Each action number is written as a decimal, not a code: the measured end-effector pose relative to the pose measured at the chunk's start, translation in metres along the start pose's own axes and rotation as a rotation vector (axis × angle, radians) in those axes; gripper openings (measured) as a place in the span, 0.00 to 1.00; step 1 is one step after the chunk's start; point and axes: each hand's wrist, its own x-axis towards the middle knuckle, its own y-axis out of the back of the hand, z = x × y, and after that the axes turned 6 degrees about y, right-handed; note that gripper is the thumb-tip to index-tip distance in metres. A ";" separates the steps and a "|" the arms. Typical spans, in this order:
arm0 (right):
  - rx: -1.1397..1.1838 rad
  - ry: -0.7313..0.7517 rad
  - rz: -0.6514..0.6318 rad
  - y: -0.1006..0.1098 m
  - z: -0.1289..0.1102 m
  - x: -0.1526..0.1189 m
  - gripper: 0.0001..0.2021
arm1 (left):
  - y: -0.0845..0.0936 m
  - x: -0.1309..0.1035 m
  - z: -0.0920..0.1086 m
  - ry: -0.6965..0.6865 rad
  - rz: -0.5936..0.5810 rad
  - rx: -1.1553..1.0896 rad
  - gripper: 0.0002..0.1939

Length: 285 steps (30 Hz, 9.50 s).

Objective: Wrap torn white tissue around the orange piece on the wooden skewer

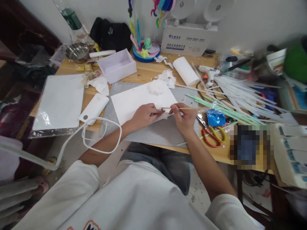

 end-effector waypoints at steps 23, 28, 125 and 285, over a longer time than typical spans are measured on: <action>-0.027 -0.025 0.028 0.001 0.000 -0.003 0.20 | 0.000 0.012 0.000 0.006 -0.013 0.064 0.11; -0.025 -0.034 0.034 0.001 0.002 -0.005 0.20 | 0.005 0.016 -0.004 0.027 0.013 0.084 0.10; 0.109 -0.151 0.432 -0.017 0.050 0.043 0.30 | 0.057 0.155 -0.005 0.149 0.177 0.384 0.10; 0.418 -0.315 0.605 -0.020 0.024 0.049 0.32 | 0.041 0.030 0.009 0.209 0.058 0.207 0.12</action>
